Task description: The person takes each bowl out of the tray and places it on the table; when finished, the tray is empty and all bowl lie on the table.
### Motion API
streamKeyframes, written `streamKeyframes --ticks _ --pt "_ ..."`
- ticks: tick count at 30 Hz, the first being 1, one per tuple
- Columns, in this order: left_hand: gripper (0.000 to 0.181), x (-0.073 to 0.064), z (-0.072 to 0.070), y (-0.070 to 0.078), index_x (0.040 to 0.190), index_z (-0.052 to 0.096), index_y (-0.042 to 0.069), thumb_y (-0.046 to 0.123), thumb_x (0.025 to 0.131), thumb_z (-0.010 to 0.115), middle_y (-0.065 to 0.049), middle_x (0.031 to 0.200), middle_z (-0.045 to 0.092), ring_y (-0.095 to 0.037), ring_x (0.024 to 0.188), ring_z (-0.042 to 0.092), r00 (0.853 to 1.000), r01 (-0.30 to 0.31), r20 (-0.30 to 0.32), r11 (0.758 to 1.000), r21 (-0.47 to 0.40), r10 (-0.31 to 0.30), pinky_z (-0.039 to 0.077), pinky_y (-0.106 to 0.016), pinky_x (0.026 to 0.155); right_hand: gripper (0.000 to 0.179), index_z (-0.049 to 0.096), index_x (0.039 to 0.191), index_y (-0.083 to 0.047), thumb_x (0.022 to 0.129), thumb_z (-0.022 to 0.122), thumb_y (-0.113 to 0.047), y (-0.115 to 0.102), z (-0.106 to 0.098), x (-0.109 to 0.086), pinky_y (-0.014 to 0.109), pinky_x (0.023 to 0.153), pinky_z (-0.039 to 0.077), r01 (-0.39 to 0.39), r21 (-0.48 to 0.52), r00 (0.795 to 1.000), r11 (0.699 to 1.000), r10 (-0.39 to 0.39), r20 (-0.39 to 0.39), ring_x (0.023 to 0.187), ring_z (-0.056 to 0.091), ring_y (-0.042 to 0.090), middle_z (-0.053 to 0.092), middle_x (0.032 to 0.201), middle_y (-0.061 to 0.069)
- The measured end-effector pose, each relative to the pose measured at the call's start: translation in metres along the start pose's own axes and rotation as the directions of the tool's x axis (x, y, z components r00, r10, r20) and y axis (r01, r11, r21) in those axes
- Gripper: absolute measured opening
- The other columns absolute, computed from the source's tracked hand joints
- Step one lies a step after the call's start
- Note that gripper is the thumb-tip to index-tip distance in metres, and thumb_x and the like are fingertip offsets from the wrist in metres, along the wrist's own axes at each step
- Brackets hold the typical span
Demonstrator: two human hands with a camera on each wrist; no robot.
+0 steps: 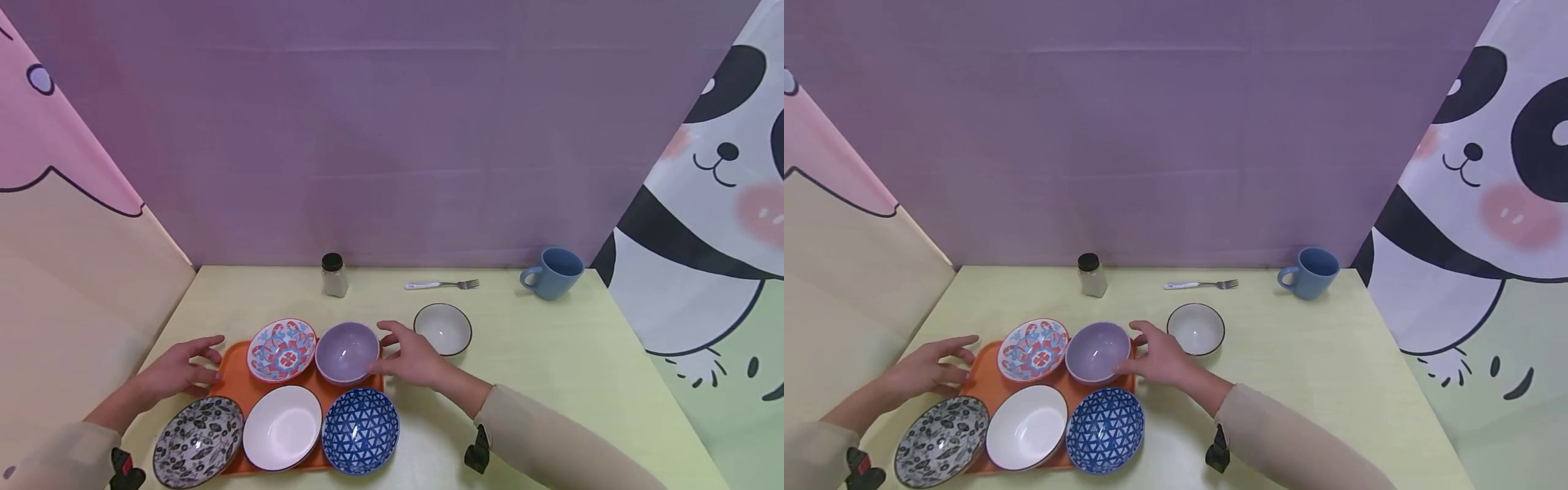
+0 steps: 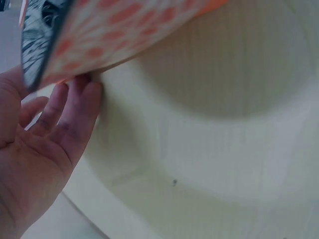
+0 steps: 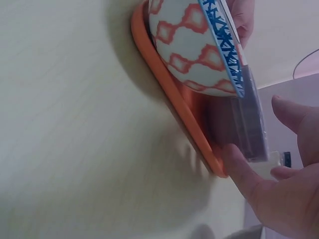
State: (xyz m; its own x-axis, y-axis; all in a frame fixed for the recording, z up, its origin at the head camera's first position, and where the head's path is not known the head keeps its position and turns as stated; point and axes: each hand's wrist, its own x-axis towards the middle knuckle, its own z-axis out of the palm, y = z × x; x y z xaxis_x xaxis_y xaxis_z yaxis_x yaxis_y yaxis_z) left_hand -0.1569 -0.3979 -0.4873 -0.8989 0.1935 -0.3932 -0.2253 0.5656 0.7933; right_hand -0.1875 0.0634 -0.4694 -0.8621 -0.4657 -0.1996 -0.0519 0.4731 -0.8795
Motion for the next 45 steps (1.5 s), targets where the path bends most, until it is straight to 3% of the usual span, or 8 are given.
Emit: streamKeyframes --ticks 12,24,33,45 --pt "0.073 0.003 0.003 -0.003 0.151 0.035 -0.014 0.010 0.092 0.072 -0.024 0.125 0.055 -0.026 0.097 0.067 1.000 0.015 0.005 1.000 0.010 -0.015 0.064 -0.039 0.077 0.078 0.046 0.152 -0.015 0.085 0.084 -0.023 -0.002 0.011 0.003 0.039 0.076 0.064 -0.072 0.145 0.997 0.987 0.070 0.018 0.094 0.073 0.027 0.059 0.134 0.022" --pt "0.066 0.003 0.004 -0.001 0.148 0.038 -0.015 -0.001 0.091 0.068 -0.021 0.115 0.057 -0.026 0.090 0.066 1.000 0.003 -0.015 1.000 0.009 -0.003 0.064 -0.040 0.073 0.069 0.049 0.150 -0.014 0.087 0.078 -0.010 -0.008 0.014 0.005 0.044 0.073 0.064 -0.141 0.339 0.990 0.930 0.140 0.028 0.082 0.075 0.032 0.060 0.124 0.022" --pt "0.068 0.005 0.006 0.001 0.149 0.037 -0.015 -0.002 0.090 0.068 -0.021 0.118 0.058 -0.026 0.086 0.065 1.000 0.020 -0.015 0.999 0.026 -0.019 0.064 -0.040 0.071 0.067 0.054 0.147 -0.014 0.084 0.075 -0.003 -0.007 0.014 0.009 0.041 0.065 0.064 -0.180 0.398 0.981 0.900 0.192 0.010 0.071 0.074 0.028 0.065 0.118 0.020" --pt "0.067 0.007 0.004 0.006 0.148 0.039 -0.014 -0.003 0.089 0.068 -0.021 0.117 0.058 -0.025 0.087 0.065 0.999 0.038 -0.013 0.997 0.062 -0.037 0.064 -0.041 0.070 0.062 0.059 0.142 -0.011 0.083 0.072 -0.001 -0.011 0.010 0.008 0.040 0.068 0.064 -0.164 0.392 0.982 0.905 0.189 -0.026 0.074 0.075 0.028 0.068 0.110 0.020"
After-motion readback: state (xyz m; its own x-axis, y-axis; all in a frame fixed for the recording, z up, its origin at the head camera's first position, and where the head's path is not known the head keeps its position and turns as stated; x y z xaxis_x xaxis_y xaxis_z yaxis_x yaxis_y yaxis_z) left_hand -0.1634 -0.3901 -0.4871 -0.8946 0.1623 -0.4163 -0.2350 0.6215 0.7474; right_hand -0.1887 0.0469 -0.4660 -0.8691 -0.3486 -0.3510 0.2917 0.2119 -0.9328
